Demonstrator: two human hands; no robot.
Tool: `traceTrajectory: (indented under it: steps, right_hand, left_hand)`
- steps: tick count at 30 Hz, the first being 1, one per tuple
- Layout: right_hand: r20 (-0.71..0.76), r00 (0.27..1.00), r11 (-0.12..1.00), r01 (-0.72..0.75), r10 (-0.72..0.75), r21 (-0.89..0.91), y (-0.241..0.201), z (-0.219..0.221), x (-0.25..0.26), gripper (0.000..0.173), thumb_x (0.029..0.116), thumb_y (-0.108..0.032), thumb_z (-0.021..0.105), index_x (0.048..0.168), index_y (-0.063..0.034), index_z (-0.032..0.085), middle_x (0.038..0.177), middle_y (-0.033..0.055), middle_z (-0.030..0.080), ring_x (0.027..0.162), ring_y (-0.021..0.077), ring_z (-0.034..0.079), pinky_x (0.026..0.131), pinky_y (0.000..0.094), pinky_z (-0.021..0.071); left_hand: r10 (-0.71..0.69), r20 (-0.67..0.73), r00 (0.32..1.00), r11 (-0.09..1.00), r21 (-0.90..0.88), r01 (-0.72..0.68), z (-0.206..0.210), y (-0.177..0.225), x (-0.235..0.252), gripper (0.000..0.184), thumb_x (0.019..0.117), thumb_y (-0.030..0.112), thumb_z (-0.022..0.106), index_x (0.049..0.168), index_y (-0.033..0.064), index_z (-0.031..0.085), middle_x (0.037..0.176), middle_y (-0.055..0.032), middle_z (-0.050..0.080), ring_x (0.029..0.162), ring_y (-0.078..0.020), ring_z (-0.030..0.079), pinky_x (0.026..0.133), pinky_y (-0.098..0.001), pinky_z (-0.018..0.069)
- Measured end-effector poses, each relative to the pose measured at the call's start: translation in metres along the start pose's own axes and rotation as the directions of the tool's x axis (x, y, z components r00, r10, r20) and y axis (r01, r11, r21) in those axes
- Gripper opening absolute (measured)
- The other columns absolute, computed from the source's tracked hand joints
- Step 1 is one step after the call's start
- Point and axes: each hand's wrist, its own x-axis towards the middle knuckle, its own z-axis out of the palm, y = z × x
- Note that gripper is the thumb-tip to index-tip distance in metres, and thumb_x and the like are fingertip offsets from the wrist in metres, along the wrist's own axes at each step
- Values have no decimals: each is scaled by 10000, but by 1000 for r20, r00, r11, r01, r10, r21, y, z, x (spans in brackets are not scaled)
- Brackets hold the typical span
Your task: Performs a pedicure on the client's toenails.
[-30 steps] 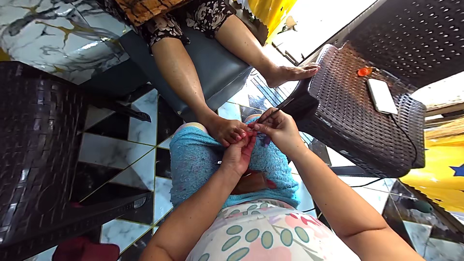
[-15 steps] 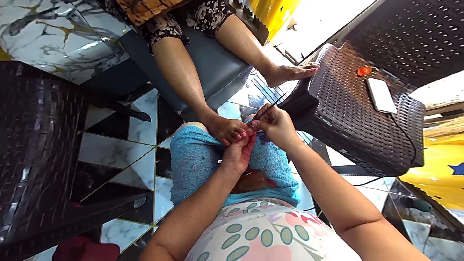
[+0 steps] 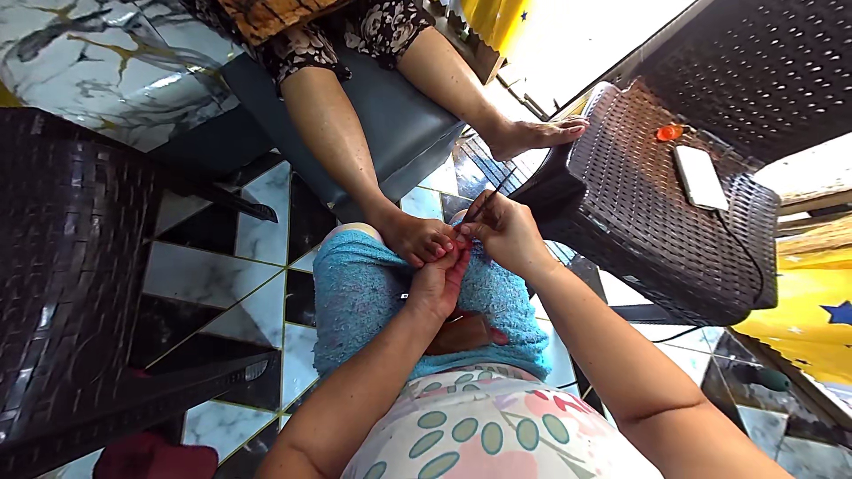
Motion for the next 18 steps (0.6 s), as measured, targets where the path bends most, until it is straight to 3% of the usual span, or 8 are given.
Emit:
traceTrajectory:
  steps: [6,13,15,18]
  right_hand:
    - [-25,998,996,63,-65,-69,-3,3,-4,141,903,-5,725,988,-45,620,743,43,678,616,128,648,575,326,553]
    - [-136,990,999,-32,34,14,-5,1,-7,147,911,-61,744,970,-46,610,719,39,655,559,108,635,504,302,558]
    - [-170,985,999,-11,5,-35,-7,6,-12,142,897,-61,745,961,-52,619,706,26,649,560,94,610,521,292,530]
    - [-177,983,991,30,-53,-130,-7,13,-15,130,888,-64,736,963,-52,630,751,37,681,644,126,670,615,340,581]
  left_hand:
    - [14,8,1000,1000,7,-14,0,0,-1,155,1001,-92,468,1008,15,581,913,-95,679,839,-174,700,848,-279,589]
    - [11,19,1000,1000,-1,-11,0,0,-1,160,1006,-85,472,1000,15,597,918,-90,686,851,-176,701,860,-282,587]
    - [17,37,999,1000,-5,-17,-1,0,0,160,1006,-86,466,1019,21,586,938,-92,682,873,-176,700,877,-283,582]
    - [42,57,997,999,0,-42,-1,-2,0,172,995,-94,468,1018,42,570,923,-73,660,858,-158,680,865,-279,575]
